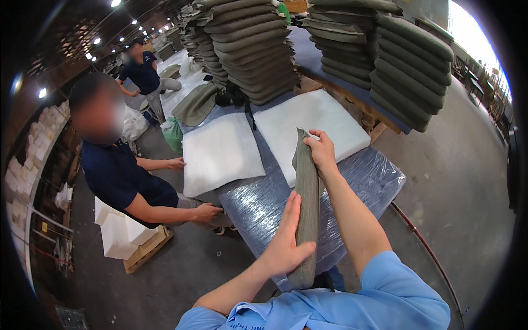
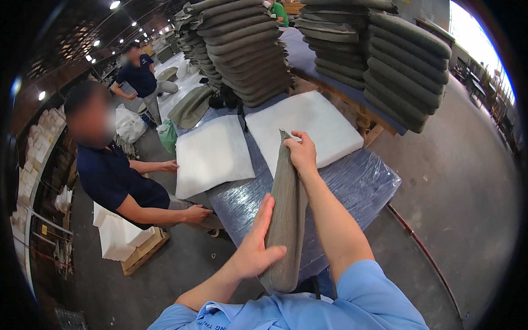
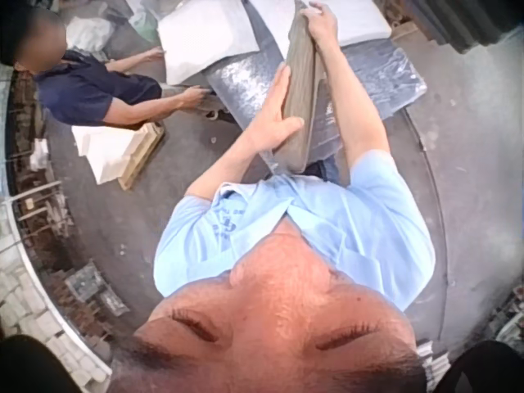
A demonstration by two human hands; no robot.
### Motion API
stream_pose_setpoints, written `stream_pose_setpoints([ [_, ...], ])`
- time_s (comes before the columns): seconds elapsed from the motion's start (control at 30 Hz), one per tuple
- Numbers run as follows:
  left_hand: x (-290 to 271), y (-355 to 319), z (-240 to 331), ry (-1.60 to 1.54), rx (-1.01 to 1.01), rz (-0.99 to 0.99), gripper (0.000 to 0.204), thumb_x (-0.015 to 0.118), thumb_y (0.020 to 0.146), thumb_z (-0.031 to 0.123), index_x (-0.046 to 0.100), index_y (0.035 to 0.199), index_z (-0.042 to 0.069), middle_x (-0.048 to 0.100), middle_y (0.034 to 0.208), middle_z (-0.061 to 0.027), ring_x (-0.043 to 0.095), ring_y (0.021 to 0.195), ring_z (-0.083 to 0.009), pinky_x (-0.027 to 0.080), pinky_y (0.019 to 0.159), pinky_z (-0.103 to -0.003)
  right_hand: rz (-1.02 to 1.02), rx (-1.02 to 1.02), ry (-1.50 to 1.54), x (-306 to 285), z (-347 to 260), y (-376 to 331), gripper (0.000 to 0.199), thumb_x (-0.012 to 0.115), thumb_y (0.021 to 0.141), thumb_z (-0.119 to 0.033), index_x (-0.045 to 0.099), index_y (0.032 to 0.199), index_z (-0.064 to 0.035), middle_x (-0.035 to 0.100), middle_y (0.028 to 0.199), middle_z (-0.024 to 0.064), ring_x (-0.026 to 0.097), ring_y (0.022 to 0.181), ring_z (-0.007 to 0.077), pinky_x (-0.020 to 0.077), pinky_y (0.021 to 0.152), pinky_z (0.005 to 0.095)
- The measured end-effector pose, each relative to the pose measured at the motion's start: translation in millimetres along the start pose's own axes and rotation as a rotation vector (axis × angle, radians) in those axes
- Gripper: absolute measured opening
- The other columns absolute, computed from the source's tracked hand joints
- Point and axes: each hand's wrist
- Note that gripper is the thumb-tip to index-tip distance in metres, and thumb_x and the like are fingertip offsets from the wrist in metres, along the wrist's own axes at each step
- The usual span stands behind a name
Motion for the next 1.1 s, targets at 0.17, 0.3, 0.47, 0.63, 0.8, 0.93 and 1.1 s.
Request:
stream_pose_setpoints([
  [0.17,-29,33,5,-0.127,-0.038,0.020,0.107,0.070,0.079,0.016,0.014,0.168,-0.006,0.008,0.178,-0.0251,0.004,0.167,-0.0312,0.009,0.132,-0.040,0.051,-0.026,-0.016,4,3,33,0.037,0.074,0.083,-0.021,0.076,0.116,-0.0049,0.076,0.099,0.0104,0.069,0.093,0.0189,0.0535,0.085,0.0320],
  [0.3,-32,35,9,-0.045,0.060,0.067,0.093,0.069,0.085,0.018,0.027,0.165,-0.006,0.023,0.174,-0.0246,0.018,0.164,-0.0318,0.016,0.131,-0.042,0.068,-0.039,-0.042,8,10,51,0.034,0.073,0.082,-0.021,0.077,0.112,-0.0060,0.077,0.102,0.0092,0.070,0.095,0.0198,0.0534,0.088,0.0326],
  [0.47,-5,1,29,0.202,0.323,0.213,0.077,0.071,0.088,0.018,0.044,0.156,-0.005,0.040,0.165,-0.0258,0.032,0.158,-0.0420,0.026,0.128,-0.050,0.129,-0.010,-0.116,-3,5,71,0.031,0.072,0.083,-0.018,0.077,0.111,-0.0049,0.076,0.101,0.0083,0.068,0.093,0.0190,0.0530,0.087,0.0326],
  [0.63,-1,10,5,0.281,0.502,0.448,0.060,0.073,0.087,0.018,0.056,0.140,-0.004,0.054,0.151,-0.0263,0.050,0.144,-0.0466,0.040,0.122,-0.053,0.093,-0.004,-0.040,9,5,70,0.026,0.070,0.087,-0.011,0.075,0.111,-0.0015,0.073,0.096,0.0067,0.065,0.086,0.0163,0.0528,0.078,0.0316],
  [0.8,-4,11,-4,0.338,0.638,0.543,0.044,0.074,0.084,0.013,0.064,0.124,-0.002,0.065,0.135,-0.0233,0.060,0.134,-0.0473,0.050,0.114,-0.054,0.077,0.014,-0.030,5,8,74,0.024,0.072,0.083,-0.018,0.079,0.102,-0.0056,0.077,0.097,0.0073,0.068,0.092,0.0181,0.0521,0.086,0.0318],
  [0.93,-5,8,-9,0.368,0.691,0.565,0.038,0.075,0.082,0.008,0.067,0.119,0.000,0.067,0.132,-0.0216,0.063,0.130,-0.0457,0.055,0.109,-0.052,0.064,0.053,0.023,7,10,75,0.021,0.071,0.084,-0.017,0.078,0.100,-0.0045,0.075,0.092,0.0060,0.067,0.089,0.0178,0.0517,0.083,0.0322],
  [1.1,4,0,-10,0.318,0.747,0.582,0.038,0.077,0.081,0.006,0.069,0.117,-0.001,0.067,0.128,-0.0191,0.064,0.129,-0.0443,0.056,0.109,-0.051,0.128,0.041,-0.042,1,11,77,0.019,0.072,0.085,-0.017,0.076,0.098,-0.0052,0.074,0.090,0.0052,0.066,0.085,0.0180,0.0514,0.081,0.0331],
])
Point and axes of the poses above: each hand's wrist, its own y-axis towards the middle knuckle, its own x-axis out of the palm, z = x × y
